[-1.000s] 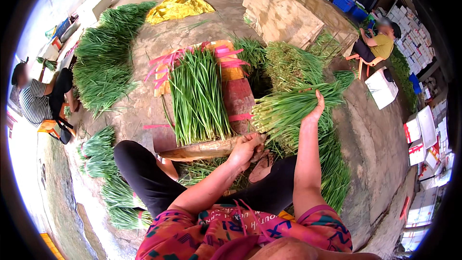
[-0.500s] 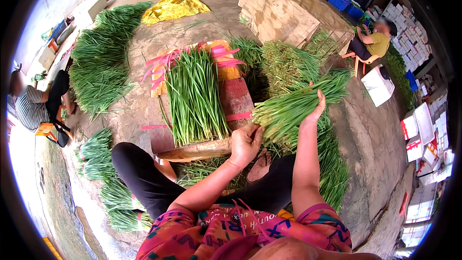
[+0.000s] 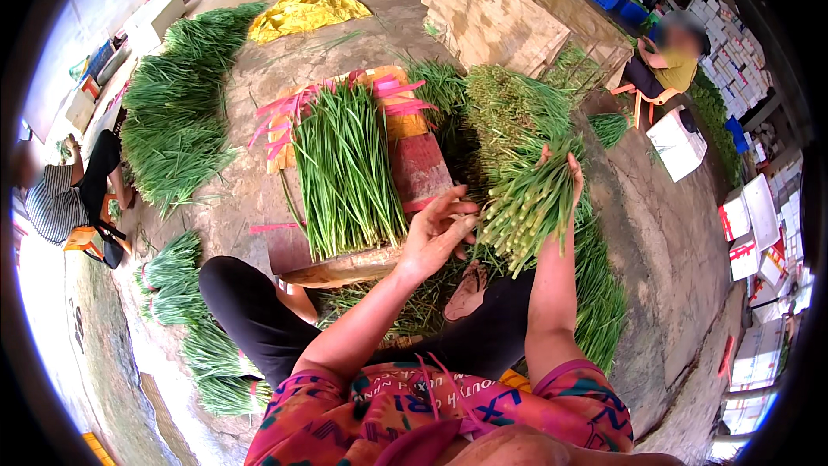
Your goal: The person is sorting and bunching green leaves by picking up handfuls of leaves, tapping the root ends against a wooden block, and placing the bunches into a pile.
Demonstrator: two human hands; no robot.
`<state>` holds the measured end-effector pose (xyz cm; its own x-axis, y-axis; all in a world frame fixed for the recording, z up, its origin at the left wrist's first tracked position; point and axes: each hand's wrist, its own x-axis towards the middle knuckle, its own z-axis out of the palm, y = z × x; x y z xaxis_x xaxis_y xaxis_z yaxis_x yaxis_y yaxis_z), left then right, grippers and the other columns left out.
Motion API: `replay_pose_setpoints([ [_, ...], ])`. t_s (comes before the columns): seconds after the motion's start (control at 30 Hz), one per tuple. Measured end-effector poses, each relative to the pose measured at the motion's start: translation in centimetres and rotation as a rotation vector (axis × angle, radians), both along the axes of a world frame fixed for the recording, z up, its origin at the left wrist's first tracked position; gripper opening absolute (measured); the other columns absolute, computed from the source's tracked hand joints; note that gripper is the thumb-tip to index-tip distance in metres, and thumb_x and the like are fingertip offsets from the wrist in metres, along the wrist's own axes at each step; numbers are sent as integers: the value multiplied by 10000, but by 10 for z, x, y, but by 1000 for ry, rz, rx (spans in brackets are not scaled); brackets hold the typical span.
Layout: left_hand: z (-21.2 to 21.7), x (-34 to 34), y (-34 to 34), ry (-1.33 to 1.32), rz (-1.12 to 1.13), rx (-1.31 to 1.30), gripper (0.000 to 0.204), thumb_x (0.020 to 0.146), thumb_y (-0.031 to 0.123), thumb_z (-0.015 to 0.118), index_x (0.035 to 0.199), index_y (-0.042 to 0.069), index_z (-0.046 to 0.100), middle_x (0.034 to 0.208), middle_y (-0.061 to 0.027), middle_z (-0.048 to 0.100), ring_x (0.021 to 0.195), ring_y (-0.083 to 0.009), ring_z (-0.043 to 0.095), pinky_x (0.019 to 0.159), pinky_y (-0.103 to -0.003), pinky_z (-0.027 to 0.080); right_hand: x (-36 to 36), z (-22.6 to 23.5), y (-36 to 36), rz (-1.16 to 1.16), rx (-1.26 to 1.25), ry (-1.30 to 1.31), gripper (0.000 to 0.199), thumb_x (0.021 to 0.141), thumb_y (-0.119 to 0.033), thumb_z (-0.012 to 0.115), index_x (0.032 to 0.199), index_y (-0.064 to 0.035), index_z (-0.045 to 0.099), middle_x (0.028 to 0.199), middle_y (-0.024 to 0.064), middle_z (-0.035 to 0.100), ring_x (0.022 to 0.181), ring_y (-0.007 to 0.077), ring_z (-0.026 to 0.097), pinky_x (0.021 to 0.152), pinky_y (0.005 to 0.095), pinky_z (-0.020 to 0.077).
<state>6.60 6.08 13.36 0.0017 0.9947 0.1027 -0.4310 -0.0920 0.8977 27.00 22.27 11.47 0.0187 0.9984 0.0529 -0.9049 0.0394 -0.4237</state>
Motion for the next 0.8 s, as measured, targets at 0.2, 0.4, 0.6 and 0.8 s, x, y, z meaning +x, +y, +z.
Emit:
replay_pose_setpoints([
  [0.2,-2,17,7,17,128,67,52,812,30,561,817,-2,601,635,35,534,550,-33,463,487,-184,384,2,0,3,197,176,20,229,819,-191,500,739,7,584,858,180,604,794,260,598,707,348,521],
  [0.4,9,-9,-11,-212,90,-72,96,831,62,546,816,5,623,584,19,531,450,-33,402,400,-169,286,16,-8,3,152,142,194,185,859,-143,452,839,-21,590,846,213,606,848,309,602,661,403,547],
  [0.6,2,9,-5,-251,-209,-240,272,842,118,543,1071,-30,533,810,-60,600,642,-119,571,512,-239,495,10,-1,4,200,325,274,218,866,-121,431,815,-13,613,841,230,608,866,314,593,671,383,555],
  [0.8,-6,34,2,-139,-134,-138,165,815,57,566,955,-29,587,711,-50,597,545,-88,541,461,-208,460,12,-4,7,424,304,330,212,844,-200,466,725,-61,572,884,182,603,894,269,577,824,359,480],
])
